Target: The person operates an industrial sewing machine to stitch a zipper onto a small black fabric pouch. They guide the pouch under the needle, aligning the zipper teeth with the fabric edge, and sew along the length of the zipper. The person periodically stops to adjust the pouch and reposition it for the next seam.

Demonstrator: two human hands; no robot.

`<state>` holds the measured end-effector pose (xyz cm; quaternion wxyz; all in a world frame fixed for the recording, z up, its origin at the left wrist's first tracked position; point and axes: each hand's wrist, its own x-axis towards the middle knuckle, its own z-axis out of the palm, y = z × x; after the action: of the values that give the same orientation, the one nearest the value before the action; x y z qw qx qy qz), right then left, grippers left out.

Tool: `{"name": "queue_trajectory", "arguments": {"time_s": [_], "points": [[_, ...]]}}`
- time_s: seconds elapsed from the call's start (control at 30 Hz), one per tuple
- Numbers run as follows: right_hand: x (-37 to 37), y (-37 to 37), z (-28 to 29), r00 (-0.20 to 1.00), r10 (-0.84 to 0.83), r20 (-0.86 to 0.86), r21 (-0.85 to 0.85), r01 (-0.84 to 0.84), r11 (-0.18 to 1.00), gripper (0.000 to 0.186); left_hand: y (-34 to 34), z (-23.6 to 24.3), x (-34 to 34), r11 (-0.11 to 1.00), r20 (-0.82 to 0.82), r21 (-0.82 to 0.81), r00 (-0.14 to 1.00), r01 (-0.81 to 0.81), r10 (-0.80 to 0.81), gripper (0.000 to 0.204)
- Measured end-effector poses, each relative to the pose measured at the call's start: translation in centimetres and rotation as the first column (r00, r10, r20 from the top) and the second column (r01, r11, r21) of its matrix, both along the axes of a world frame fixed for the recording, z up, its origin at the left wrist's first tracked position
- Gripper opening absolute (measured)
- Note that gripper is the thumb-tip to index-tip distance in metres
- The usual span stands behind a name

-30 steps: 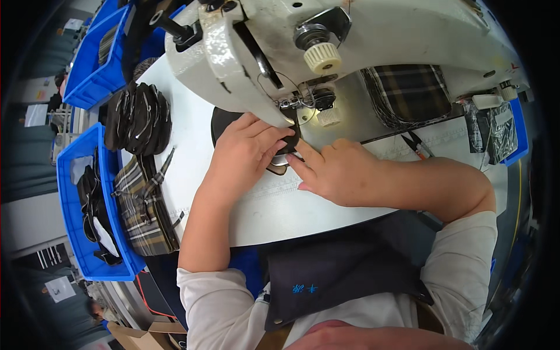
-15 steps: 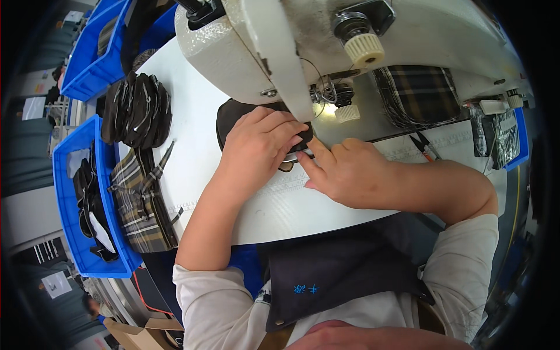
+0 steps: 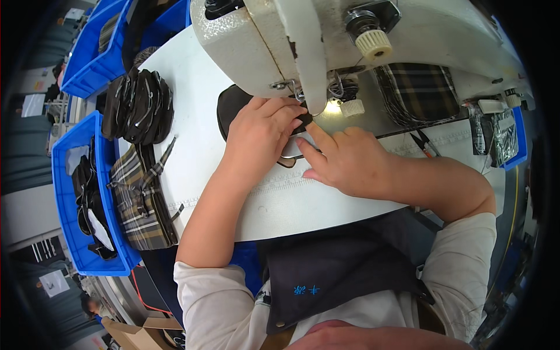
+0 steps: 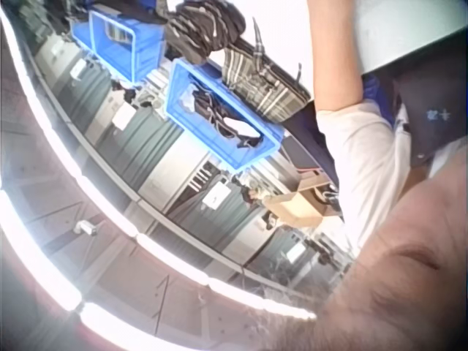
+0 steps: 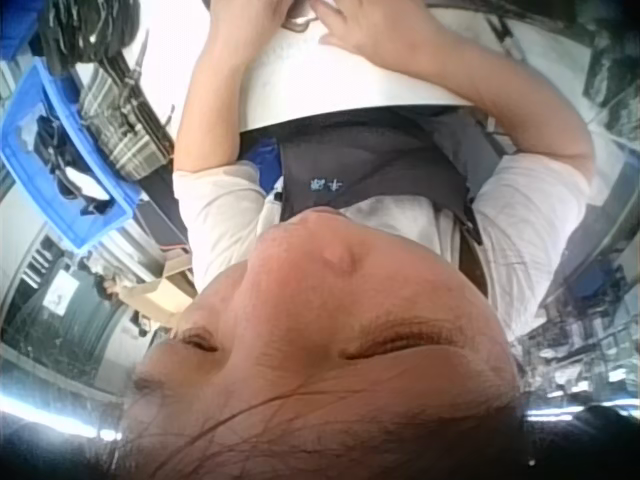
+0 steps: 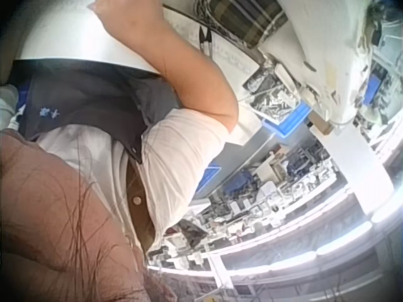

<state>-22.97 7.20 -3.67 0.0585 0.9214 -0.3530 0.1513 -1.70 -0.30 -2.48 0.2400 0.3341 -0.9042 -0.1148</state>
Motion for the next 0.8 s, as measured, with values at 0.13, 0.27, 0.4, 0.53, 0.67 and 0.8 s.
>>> {"name": "queue_trajectory", "arguments": {"time_s": [0.13,0.27,0.4,0.53,0.67,0.8], "points": [[0.0,0.1,0.2,1.000,-0.005,0.010,0.026,0.004,1.000,0.055,0.2,-0.4,0.1,0.999,-0.042,0.039,0.999,-0.029,0.030,0.024],[0.0,0.3,-0.2,1.000,-0.021,-0.018,0.041,0.022,0.999,0.055,-0.4,-0.3,0.9,0.997,-0.076,0.075,0.997,0.007,-0.001,0.026],[-0.1,0.2,-0.6,1.000,-0.004,-0.009,0.014,0.004,1.000,0.054,-0.5,-0.1,0.6,0.996,-0.074,0.087,0.997,0.016,-0.009,0.025],[-0.2,0.2,-0.6,1.000,0.001,-0.027,0.000,-0.001,1.000,0.053,-0.5,-0.3,0.2,1.000,-0.053,0.010,0.999,-0.002,0.003,0.021],[-0.2,0.1,-0.5,0.999,0.034,-0.022,-0.027,-0.035,0.999,0.052,-0.7,-0.6,0.3,1.000,-0.037,0.013,0.999,-0.011,0.012,0.021],[-0.2,-0.2,-1.0,0.996,0.077,0.034,-0.089,-0.074,0.993,0.043,-0.9,-0.8,0.6,0.997,-0.075,0.083,0.997,-0.002,0.009,0.021]]}}
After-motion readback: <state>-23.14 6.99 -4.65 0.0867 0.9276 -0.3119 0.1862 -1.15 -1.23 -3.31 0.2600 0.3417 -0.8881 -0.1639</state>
